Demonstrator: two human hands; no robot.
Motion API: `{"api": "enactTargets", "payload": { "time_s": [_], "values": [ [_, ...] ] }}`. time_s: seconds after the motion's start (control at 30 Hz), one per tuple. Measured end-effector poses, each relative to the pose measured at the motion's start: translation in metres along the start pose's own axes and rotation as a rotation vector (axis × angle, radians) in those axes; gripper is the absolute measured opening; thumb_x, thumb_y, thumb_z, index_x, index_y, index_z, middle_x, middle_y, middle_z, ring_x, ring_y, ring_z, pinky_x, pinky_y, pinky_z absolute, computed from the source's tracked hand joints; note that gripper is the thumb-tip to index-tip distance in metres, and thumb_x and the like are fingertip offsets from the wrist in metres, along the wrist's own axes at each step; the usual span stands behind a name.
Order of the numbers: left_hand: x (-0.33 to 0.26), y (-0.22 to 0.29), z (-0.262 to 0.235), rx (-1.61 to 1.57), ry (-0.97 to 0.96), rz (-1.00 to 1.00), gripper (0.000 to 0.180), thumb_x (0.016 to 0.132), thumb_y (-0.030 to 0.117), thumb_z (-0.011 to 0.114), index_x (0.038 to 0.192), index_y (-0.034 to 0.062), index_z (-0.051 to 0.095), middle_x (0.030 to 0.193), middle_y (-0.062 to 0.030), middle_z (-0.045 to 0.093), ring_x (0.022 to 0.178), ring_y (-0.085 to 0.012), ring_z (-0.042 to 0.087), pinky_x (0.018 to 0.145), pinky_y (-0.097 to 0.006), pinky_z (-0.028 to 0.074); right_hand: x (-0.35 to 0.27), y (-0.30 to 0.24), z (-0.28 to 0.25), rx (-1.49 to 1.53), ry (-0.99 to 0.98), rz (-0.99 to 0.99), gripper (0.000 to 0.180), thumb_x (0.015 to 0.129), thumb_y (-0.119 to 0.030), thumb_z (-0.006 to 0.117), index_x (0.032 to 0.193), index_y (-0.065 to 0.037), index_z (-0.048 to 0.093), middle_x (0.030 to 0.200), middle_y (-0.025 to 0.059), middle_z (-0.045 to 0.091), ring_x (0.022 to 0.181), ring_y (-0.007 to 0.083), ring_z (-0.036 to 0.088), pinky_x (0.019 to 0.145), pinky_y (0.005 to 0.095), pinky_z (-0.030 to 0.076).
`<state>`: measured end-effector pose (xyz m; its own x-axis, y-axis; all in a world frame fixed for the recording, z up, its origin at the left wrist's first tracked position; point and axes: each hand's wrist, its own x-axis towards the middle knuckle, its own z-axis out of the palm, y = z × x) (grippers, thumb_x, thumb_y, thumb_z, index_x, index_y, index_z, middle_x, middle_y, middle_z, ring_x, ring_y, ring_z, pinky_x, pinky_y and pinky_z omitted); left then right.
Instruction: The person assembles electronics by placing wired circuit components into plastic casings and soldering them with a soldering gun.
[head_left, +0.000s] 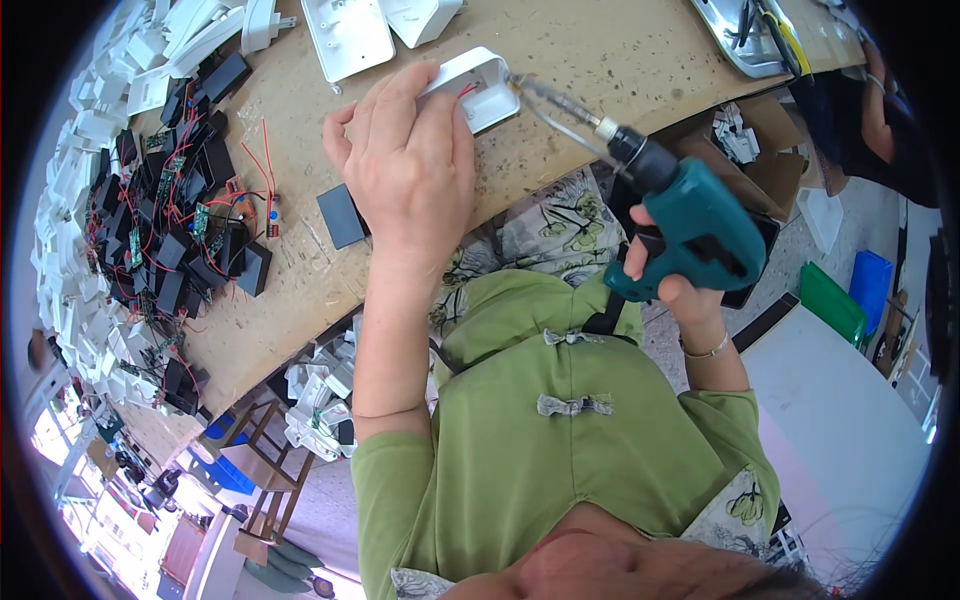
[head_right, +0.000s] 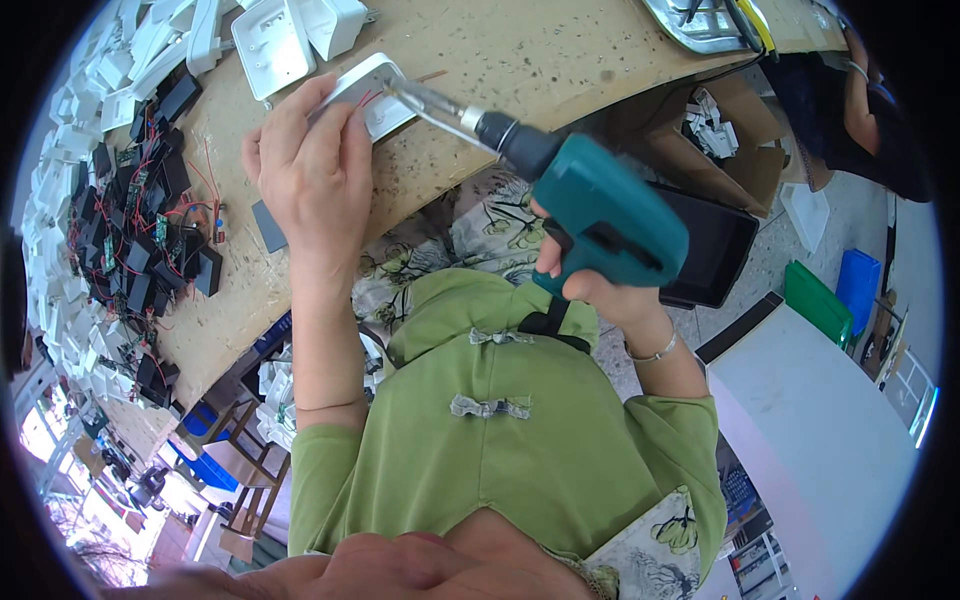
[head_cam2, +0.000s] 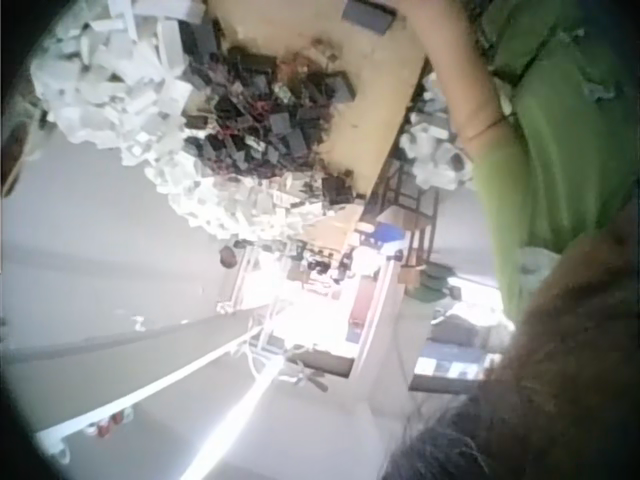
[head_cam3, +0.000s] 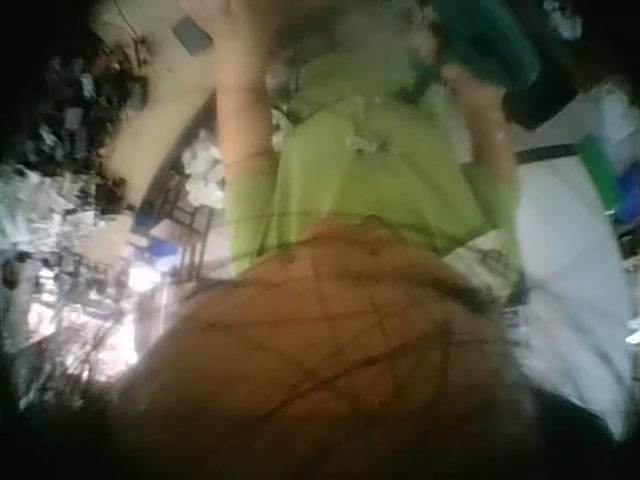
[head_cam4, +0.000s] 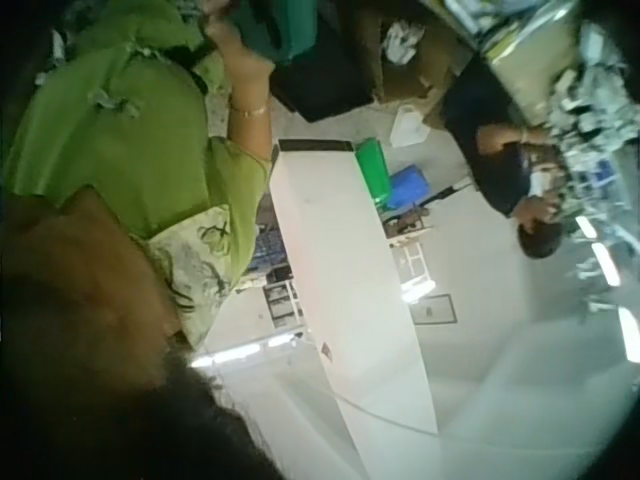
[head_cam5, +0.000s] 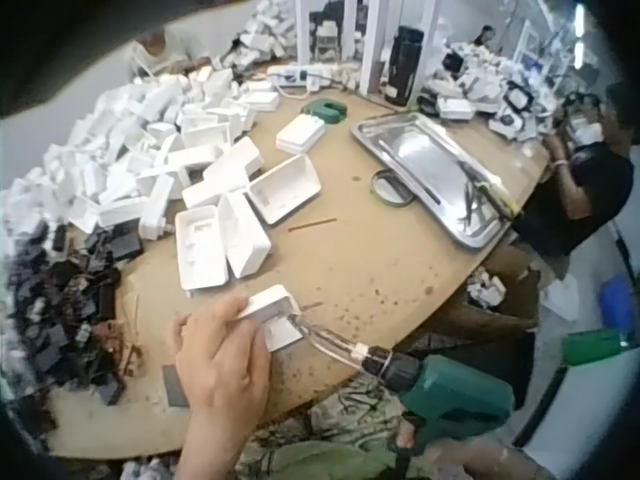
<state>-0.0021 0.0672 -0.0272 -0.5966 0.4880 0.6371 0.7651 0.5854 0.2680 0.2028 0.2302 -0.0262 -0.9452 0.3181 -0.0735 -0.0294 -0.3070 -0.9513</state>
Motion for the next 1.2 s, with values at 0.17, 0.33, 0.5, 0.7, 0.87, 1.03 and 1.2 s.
{"api": "enactTargets", "payload": {
  "time_s": [0.17, 0.33, 0.5, 0.7, 0.87, 1.03, 1.2],
  "values": [
    [0.004, 0.000, 0.001, 0.019, -0.011, -0.005, 0.005, 0.073, 0.009, 0.066, 0.078, 0.0079, 0.065, 0.100, -0.0005, 0.062, 0.094, -0.0179, 0.058, 0.086, -0.038, 0.034, -0.012, 0.005, -0.002, -0.195, -0.027, 0.078, 0.074, 0.072, -0.038, 0.078, 0.126, 0.003, 0.049, 0.108, 0.0062, 0.059, 0.079, 0.0110, 0.056, 0.067, 0.0239, 0.044],
    [0.007, 0.001, 0.003, 0.044, -0.005, -0.002, 0.004, 0.072, 0.009, 0.067, 0.075, 0.0088, 0.065, 0.097, 0.0013, 0.061, 0.090, -0.0171, 0.058, 0.087, -0.037, 0.033, -0.006, 0.013, -0.002, -0.262, -0.036, 0.053, 0.068, 0.074, -0.022, 0.078, 0.126, 0.005, 0.046, 0.093, 0.0051, 0.061, 0.076, 0.0097, 0.056, 0.067, 0.0226, 0.046],
    [0.008, 0.001, 0.004, 0.073, 0.001, 0.000, 0.003, 0.071, 0.009, 0.066, 0.073, 0.0093, 0.064, 0.096, 0.0028, 0.060, 0.089, -0.0170, 0.057, 0.088, -0.039, 0.032, -0.001, 0.017, 0.004, -0.285, -0.007, 0.014, 0.072, 0.072, -0.012, 0.080, 0.128, 0.010, 0.042, 0.087, 0.0068, 0.062, 0.072, 0.0099, 0.059, 0.065, 0.0226, 0.050],
    [0.009, 0.002, 0.004, 0.088, -0.016, -0.005, 0.003, 0.070, 0.009, 0.066, 0.072, 0.0095, 0.064, 0.096, 0.0032, 0.060, 0.088, -0.0170, 0.056, 0.089, -0.040, 0.031, 0.005, 0.013, 0.009, -0.293, -0.006, 0.012, 0.073, 0.072, -0.013, 0.080, 0.130, 0.010, 0.041, 0.089, 0.0056, 0.062, 0.074, 0.0083, 0.058, 0.066, 0.0214, 0.050],
    [0.010, 0.002, 0.004, 0.094, -0.029, -0.009, 0.003, 0.069, 0.009, 0.066, 0.071, 0.0095, 0.063, 0.096, 0.0028, 0.059, 0.088, -0.0172, 0.056, 0.088, -0.041, 0.031, 0.009, 0.011, 0.009, -0.353, -0.024, 0.013, 0.074, 0.071, -0.014, 0.081, 0.130, 0.008, 0.043, 0.087, 0.0025, 0.061, 0.073, 0.0064, 0.057, 0.066, 0.0206, 0.050],
    [0.010, 0.002, 0.004, 0.101, -0.026, -0.008, 0.003, 0.069, 0.009, 0.066, 0.071, 0.0094, 0.063, 0.096, 0.0028, 0.059, 0.087, -0.0174, 0.055, 0.088, -0.041, 0.031, 0.011, 0.011, 0.011, -0.413, -0.007, -0.053, 0.074, 0.070, -0.014, 0.082, 0.129, 0.008, 0.044, 0.090, 0.0031, 0.063, 0.072, 0.0061, 0.058, 0.064, 0.0200, 0.050],
    [0.011, 0.002, 0.004, 0.106, -0.015, 0.005, 0.003, 0.069, 0.009, 0.066, 0.070, 0.0092, 0.062, 0.096, 0.0029, 0.059, 0.087, -0.0172, 0.055, 0.088, -0.041, 0.031, 0.011, 0.009, 0.009, -0.495, -0.037, -0.134, 0.072, 0.070, -0.013, 0.082, 0.129, 0.007, 0.044, 0.097, 0.0056, 0.064, 0.071, 0.0064, 0.059, 0.064, 0.0206, 0.051]
  ]
}}
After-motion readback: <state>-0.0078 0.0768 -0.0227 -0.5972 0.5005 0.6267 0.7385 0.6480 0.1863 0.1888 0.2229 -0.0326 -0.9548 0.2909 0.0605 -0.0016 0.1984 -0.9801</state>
